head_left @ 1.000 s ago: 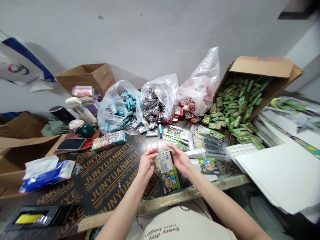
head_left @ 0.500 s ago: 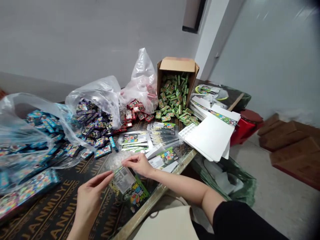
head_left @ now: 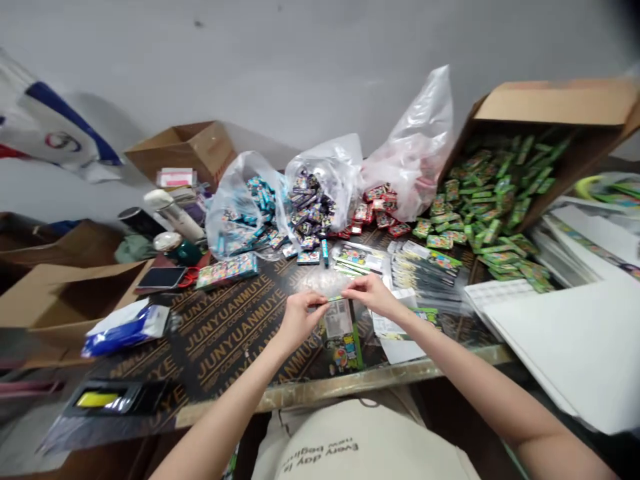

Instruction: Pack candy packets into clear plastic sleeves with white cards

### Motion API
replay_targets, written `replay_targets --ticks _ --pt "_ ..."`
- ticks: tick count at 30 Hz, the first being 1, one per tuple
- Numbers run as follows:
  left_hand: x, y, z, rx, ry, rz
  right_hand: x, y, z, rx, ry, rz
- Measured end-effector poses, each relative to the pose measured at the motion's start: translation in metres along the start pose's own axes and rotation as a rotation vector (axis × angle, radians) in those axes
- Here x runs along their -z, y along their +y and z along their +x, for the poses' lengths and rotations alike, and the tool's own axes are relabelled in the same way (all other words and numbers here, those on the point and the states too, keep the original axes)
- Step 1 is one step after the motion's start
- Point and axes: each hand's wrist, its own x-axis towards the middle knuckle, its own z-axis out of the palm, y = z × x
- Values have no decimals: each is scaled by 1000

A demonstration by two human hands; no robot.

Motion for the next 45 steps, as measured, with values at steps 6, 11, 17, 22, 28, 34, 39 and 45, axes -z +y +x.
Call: replay_targets --ticks 6,11,17,22,28,34,39,45 --pt "-3 -3 3 -132 -158 10 -3 2 -24 206 80 -188" --pt "-8 -8 5 -106 -133 -61 57 37 -15 65 222 -605" --pt "-11 -7 8 51 -87 -152 111 84 -22 -141 -5 -955" --pt "-13 -11 10 80 -63 -177 115 98 -38 -165 -67 -944" --pt "-15 -19 11 80 -91 -131 108 109 -45 -124 36 -967" --pt "-19 -20 8 112 -31 -129 97 104 -52 -38 41 -947" --pt "-22 -24 6 108 -11 -149 104 103 -48 -83 21 -863" --pt "-17 -21 6 27 -20 -61 119 64 -8 -194 2 -742"
